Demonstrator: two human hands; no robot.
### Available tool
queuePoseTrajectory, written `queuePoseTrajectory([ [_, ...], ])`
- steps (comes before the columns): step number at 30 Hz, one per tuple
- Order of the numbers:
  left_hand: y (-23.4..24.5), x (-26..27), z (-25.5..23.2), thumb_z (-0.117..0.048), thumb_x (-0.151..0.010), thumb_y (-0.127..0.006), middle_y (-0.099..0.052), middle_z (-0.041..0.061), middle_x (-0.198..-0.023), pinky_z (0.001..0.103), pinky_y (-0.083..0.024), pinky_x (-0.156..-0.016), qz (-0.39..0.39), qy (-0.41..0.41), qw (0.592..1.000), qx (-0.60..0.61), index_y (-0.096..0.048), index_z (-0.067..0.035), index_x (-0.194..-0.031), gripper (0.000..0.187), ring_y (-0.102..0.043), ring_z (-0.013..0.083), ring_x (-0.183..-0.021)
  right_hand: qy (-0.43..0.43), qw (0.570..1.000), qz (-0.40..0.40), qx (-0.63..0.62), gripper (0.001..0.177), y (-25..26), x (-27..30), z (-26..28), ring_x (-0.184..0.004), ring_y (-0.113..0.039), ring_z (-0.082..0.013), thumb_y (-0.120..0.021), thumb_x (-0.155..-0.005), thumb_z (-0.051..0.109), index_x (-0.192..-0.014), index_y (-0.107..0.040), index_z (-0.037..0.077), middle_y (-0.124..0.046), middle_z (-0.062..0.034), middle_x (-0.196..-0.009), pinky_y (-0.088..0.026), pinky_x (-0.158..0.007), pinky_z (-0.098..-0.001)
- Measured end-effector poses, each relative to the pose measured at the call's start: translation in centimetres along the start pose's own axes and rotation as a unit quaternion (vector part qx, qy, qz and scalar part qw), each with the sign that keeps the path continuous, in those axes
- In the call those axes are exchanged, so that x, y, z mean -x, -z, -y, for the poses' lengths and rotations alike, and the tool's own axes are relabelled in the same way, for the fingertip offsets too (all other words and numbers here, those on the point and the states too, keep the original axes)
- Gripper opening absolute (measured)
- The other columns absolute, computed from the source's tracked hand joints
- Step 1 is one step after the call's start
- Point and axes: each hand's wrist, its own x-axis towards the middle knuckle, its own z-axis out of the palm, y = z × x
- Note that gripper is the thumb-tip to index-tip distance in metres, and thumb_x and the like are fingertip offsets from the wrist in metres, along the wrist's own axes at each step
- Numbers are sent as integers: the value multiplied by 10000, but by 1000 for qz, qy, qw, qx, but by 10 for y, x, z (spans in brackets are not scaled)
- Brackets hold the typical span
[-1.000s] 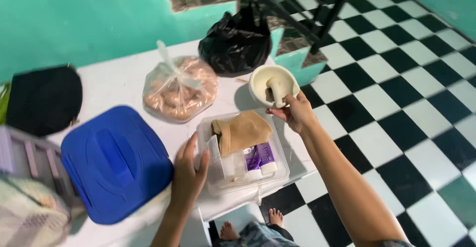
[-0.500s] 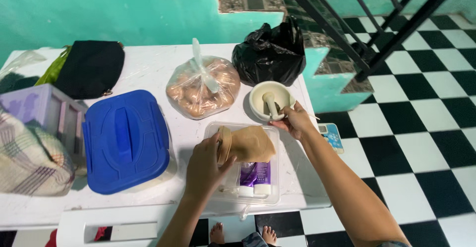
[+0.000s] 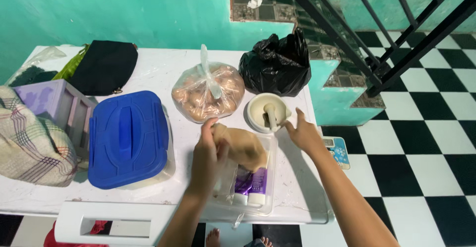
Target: The person opens a blue-lidded container, wipes it with a cloth, and places it on a white table. They then retrieve a mortar and pestle from a wooden cabinet, place it on the table, and wipe the stacked purple-lidded containers. The person continues to wipe the blue container and its lid before closing it.
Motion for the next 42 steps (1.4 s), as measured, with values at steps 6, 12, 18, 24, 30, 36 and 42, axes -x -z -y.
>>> queuePoseTrajectory([
  [6,-11,-16,-23,14,-1008,-464,-701,257,-1122,408,-591,-850,-127,-175,972,90,-403,26,-1408,405,-747,344,-982,142,971,144,-124,440,26,61,43,-936,-709,-145,-508,-1050,365,-1229,-709,16,-769,-90,-1050,-570,-857,-294],
  [12,-1,-46,-23,-12,-1020,-495,-744,186,-1078,322,-631,-811,-86,-141,980,112,-451,10,-1419,402,-762,236,-972,111,872,249,-407,390,7,87,94,-1029,-678,-142,-628,-983,186,-1313,-612,-21,-720,-98,-1170,-531,-940,-305],
  [18,43,-63,-1,-85,-939,-630,-739,111,-708,291,-509,-553,7,34,999,8,-738,-19,-1115,216,-675,145,-597,220,891,233,-320,360,22,66,90,-1088,-635,-114,-592,-928,-6,-1286,-577,21,-683,-42,-1157,-501,-974,-280],
  [24,102,-65,-3,-271,-986,-686,-721,-5,-710,206,-482,-563,-52,-29,995,77,-755,2,-939,285,-597,6,-645,248,855,180,-419,299,63,47,109,-966,-616,-157,-611,-935,-69,-1194,-541,63,-624,-39,-993,-508,-890,-303],
  [30,91,-53,-27,-226,-1023,-724,-426,-20,-610,259,-308,-491,-251,-26,966,49,-659,48,-759,387,-357,23,-627,29,885,364,-290,347,13,101,148,-821,-718,-205,-531,-986,341,-999,-654,17,-693,-71,-874,-620,-805,-378],
  [36,98,-50,-48,-177,-1110,-615,-418,8,-561,305,-292,-490,-388,-117,913,-54,-623,40,-732,436,-354,34,-540,122,839,274,-455,403,-36,117,163,-779,-598,-131,-520,-1082,394,-1026,-613,6,-632,-51,-876,-524,-780,-291],
  [42,89,-47,-42,-205,-1125,-593,-494,5,-619,300,-344,-528,-350,-117,927,62,-630,23,-779,416,-410,56,-616,-4,826,280,-490,398,-35,139,186,-917,-662,-136,-521,-984,396,-1139,-652,54,-700,-43,-1014,-546,-843,-313],
])
